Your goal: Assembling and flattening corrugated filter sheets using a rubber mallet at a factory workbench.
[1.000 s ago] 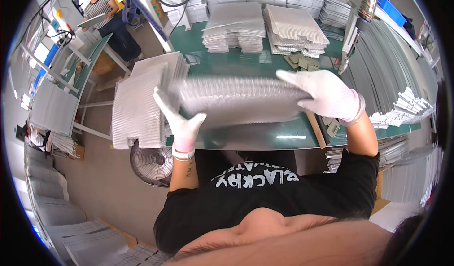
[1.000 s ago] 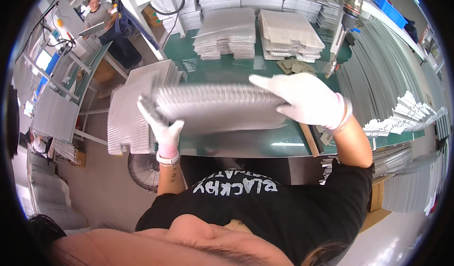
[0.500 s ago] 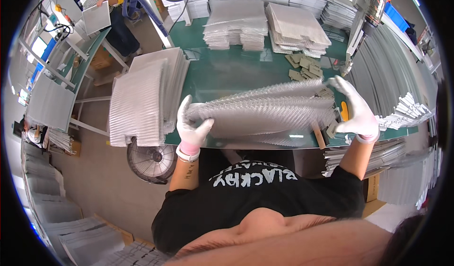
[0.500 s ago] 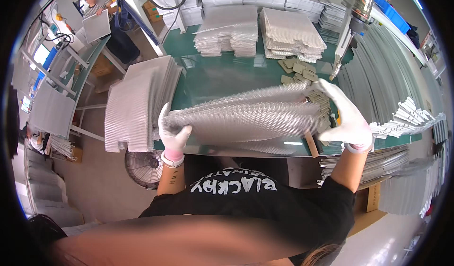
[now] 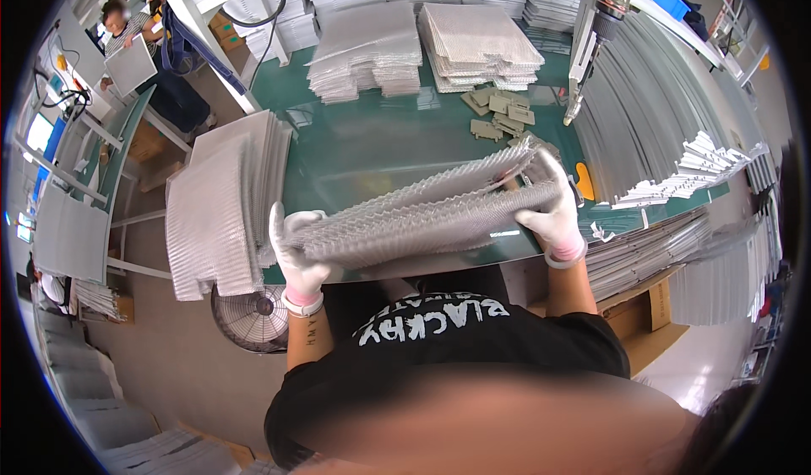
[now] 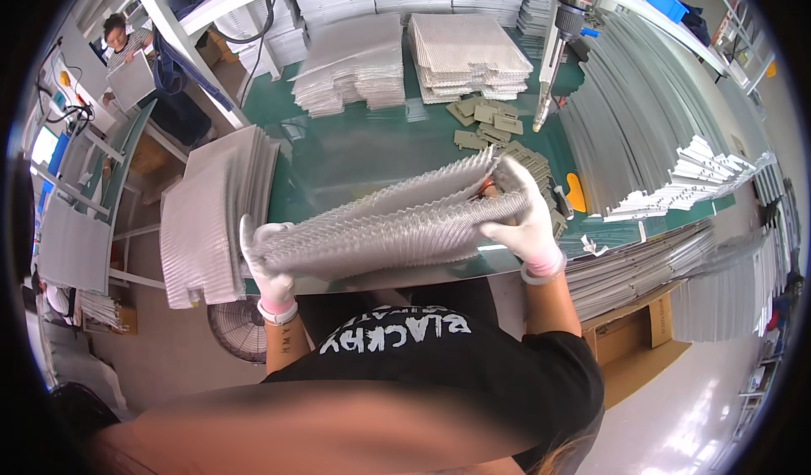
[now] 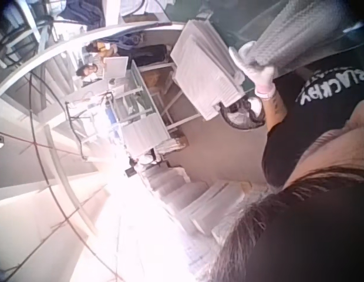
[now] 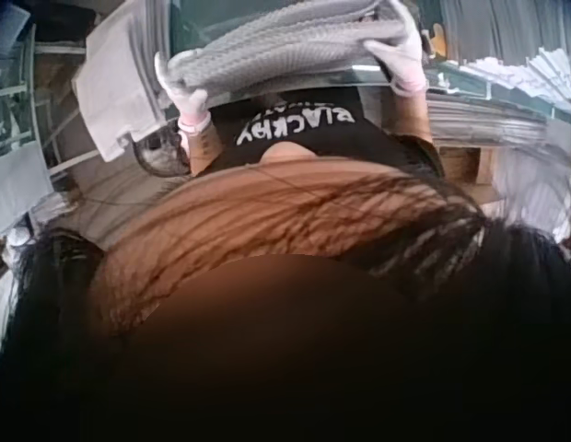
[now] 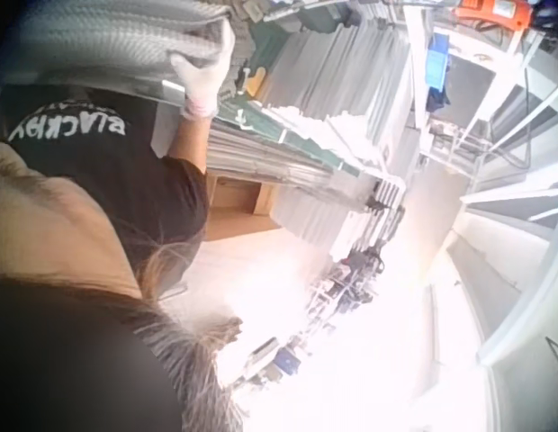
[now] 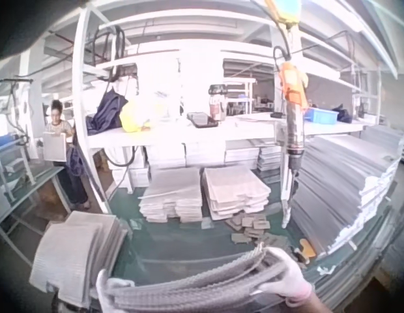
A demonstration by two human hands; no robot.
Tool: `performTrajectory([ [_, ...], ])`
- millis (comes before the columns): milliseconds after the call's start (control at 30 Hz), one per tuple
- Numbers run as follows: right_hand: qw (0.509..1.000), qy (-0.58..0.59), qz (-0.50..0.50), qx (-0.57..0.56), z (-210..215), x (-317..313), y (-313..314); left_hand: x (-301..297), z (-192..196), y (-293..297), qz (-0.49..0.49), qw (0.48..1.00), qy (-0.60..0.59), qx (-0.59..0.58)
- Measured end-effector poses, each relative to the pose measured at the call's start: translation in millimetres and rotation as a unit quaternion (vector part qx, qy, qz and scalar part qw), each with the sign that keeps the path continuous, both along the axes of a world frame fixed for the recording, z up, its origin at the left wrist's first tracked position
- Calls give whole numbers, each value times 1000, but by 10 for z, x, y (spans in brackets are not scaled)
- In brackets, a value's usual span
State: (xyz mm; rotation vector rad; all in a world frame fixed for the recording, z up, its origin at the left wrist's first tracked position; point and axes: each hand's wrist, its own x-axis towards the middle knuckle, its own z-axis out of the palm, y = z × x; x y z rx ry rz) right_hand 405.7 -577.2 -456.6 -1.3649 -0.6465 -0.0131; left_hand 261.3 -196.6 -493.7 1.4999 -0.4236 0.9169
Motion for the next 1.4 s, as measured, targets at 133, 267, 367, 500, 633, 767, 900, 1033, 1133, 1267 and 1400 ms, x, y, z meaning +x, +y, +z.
performTrajectory([
  [133,988,-81,-124,-35,-113,108,52,-62,34,-104,-68,979,56,-184],
  [267,984,-126,-119,-34,-116,98,146,-44,-11,-67,0,986,74,-149],
  [367,988,-86,-115,49,-121,6,217,-49,-51,-23,10,990,70,-125],
  [500,964,-189,-188,10,-220,-1,206,-46,-79,-41,16,991,56,-121],
  [633,954,-178,-239,29,-285,-85,249,-63,-78,-84,26,987,69,-144],
  [767,928,-212,-307,-5,-283,-135,266,-53,-38,-110,102,983,107,-106],
  [900,966,-131,-189,116,-397,-101,210,2,37,-136,25,989,52,-139],
  [1033,976,-92,-159,118,-310,-144,174,-31,-20,-86,38,984,89,-147],
  [1133,990,-45,-48,128,-372,18,-23,-58,-3,-89,80,975,140,-151],
  [1267,991,-44,73,102,-310,111,-91,22,0,-77,26,982,104,-152],
  [1400,991,0,96,94,-172,45,-37,26,106,-149,8,986,104,-132],
])
